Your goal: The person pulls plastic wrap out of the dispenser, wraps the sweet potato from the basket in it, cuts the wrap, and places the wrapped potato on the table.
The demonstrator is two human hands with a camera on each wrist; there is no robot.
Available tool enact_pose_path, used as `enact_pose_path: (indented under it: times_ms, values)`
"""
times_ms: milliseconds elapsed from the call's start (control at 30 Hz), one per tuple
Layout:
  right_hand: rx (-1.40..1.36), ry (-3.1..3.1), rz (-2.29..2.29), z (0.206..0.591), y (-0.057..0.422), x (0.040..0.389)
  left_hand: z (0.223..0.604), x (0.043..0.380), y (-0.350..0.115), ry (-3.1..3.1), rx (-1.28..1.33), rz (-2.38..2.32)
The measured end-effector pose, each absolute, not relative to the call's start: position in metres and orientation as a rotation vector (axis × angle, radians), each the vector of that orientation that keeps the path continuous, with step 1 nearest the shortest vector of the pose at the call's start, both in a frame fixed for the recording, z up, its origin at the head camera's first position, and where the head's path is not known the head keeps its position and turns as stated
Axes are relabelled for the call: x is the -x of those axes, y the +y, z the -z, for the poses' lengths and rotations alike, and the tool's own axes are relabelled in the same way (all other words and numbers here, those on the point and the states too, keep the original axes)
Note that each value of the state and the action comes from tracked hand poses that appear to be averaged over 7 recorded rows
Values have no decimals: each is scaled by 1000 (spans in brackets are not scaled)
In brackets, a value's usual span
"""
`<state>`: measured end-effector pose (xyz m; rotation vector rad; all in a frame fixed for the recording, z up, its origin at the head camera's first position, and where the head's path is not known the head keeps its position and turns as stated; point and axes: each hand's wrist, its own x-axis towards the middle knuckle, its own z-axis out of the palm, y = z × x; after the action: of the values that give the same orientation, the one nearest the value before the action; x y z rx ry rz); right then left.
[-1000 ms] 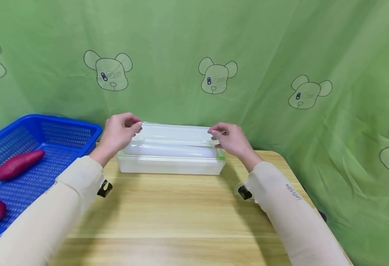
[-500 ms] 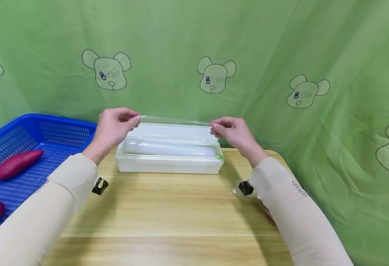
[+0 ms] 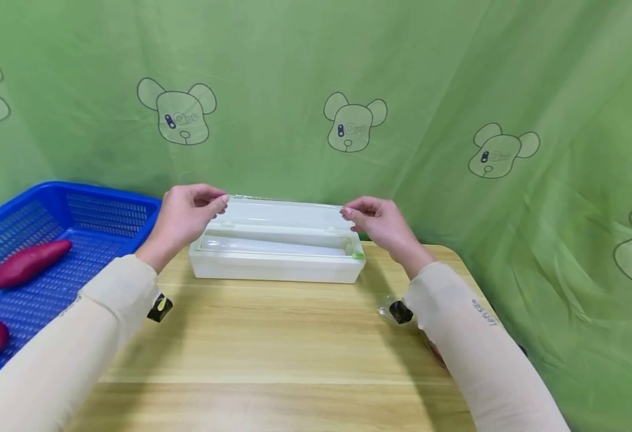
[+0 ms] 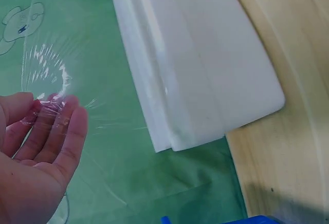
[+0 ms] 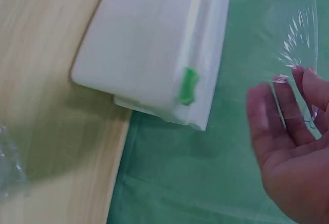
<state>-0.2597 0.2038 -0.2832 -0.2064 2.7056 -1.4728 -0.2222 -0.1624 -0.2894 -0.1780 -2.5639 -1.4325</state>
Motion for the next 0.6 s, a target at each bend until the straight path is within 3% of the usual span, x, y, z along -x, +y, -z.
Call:
enact_pose_path:
  times_ms: [600]
  values:
    - [236,2467,1671,313,193,268,312,232,-154,-2711,269,1498]
